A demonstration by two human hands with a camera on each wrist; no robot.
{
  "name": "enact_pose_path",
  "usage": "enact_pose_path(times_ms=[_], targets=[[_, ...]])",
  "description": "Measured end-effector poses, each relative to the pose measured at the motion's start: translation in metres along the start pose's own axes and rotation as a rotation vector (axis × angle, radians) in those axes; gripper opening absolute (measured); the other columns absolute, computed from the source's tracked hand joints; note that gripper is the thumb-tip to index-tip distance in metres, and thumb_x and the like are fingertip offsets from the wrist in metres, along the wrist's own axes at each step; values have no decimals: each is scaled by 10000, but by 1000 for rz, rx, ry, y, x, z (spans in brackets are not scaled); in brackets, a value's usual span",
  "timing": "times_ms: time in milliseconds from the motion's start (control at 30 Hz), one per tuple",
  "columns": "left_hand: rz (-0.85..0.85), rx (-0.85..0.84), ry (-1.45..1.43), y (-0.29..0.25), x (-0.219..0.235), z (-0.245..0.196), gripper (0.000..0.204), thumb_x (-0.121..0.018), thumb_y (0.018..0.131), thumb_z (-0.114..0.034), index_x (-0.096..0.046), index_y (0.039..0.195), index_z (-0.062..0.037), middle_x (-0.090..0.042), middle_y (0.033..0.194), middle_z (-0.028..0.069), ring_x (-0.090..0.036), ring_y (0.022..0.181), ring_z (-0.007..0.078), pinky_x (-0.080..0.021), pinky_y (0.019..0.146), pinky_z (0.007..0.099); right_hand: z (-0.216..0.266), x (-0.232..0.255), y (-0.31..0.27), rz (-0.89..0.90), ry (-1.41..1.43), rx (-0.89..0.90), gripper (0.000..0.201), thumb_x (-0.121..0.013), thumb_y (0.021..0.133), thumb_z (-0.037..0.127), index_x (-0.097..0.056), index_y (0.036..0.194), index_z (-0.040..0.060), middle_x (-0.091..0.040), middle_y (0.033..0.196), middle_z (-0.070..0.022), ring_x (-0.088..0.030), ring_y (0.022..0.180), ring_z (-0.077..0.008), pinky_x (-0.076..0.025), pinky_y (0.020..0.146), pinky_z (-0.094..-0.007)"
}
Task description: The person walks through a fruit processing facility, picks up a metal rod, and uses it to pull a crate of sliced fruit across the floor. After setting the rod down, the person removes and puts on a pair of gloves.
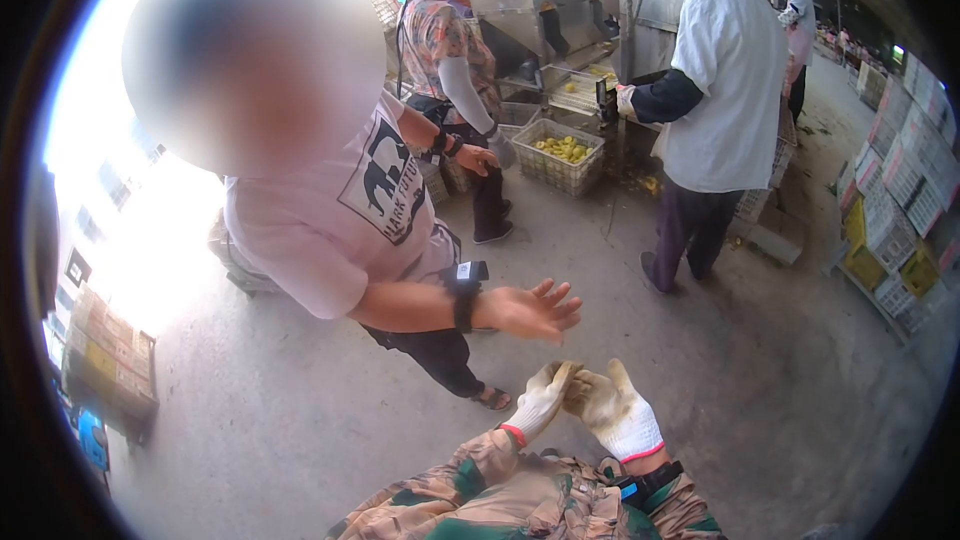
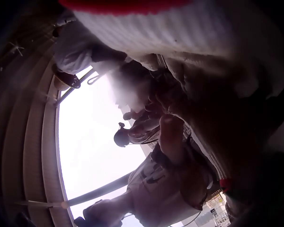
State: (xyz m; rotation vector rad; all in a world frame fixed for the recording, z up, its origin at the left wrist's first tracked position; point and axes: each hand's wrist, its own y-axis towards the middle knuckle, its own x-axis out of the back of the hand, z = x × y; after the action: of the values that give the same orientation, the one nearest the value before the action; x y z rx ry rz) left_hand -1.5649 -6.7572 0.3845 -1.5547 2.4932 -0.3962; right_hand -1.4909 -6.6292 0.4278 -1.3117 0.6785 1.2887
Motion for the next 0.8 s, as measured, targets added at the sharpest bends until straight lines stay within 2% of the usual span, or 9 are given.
enact_pose_path(times_ms=[67,100,133,333,467,500,633,733,800], targets=[[-56,-5,108,-5,0,-8,421,-489,900,-406,-579,1097,-45,-650,886,91,-600,792,150,-473,702,280,6,-19,-10,31,-147,120,552,-409,933,467,-510,1124,-41,-570,1129,-189,-520,1046,-274,-390,919,-365],[-13,33,137,-8,0,-13,424,-484,904,-406,-575,1099,-41,-640,870,81,-591,773,139,-473,684,274,7,-18,-10,24,-200,198,564,-380,944,460,-486,1155,-53,-586,1066,-184,-535,1035,-308,-399,916,-403],[36,72,168,-10,0,-19,427,-479,907,-406,-571,1101,-37,-631,855,71,-582,755,127,-472,666,268,10,-13,-7,24,-192,247,558,-373,947,458,-487,1155,-47,-587,1059,-181,-538,1027,-302,-402,909,-396],[498,241,60,-17,-18,-16,445,-454,928,-402,-549,1088,2,-590,882,48,-531,695,120,-475,642,263,29,21,4,-79,-25,477,522,-342,968,420,-480,1162,-44,-589,1048,-164,-533,987,-264,-408,886,-347],[664,293,43,-30,-32,-20,434,-465,925,-411,-560,1033,-2,-593,869,51,-545,695,122,-478,625,267,35,16,6,44,47,469,522,-358,961,430,-486,1164,-33,-585,1056,-166,-518,1023,-256,-405,885,-350],[692,302,21,-32,-33,-23,433,-470,924,-414,-564,1015,-2,-596,863,53,-549,691,124,-478,618,269,35,12,4,113,42,439,507,-379,952,436,-497,1153,-14,-583,1053,-144,-515,1010,-240,-400,882,-373],[612,294,-22,-29,-36,-16,404,-524,905,-409,-579,958,-12,-613,781,56,-568,636,121,-475,575,255,34,13,9,92,83,489,474,-401,941,444,-525,1124,24,-583,1032,-99,-515,970,-223,-394,861,-384],[614,290,-81,-32,-34,-19,389,-539,899,-398,-583,971,-19,-615,781,45,-564,628,113,-471,569,244,36,18,14,90,96,509,482,-409,936,452,-529,1122,23,-587,1037,-106,-515,975,-228,-390,859,-372],[628,271,-86,-31,-36,-15,386,-541,898,-395,-584,975,-19,-616,786,44,-564,626,112,-470,566,243,36,11,11,93,128,504,470,-417,941,429,-500,1103,-5,-554,978,-110,-489,940,-217,-381,840,-338]])
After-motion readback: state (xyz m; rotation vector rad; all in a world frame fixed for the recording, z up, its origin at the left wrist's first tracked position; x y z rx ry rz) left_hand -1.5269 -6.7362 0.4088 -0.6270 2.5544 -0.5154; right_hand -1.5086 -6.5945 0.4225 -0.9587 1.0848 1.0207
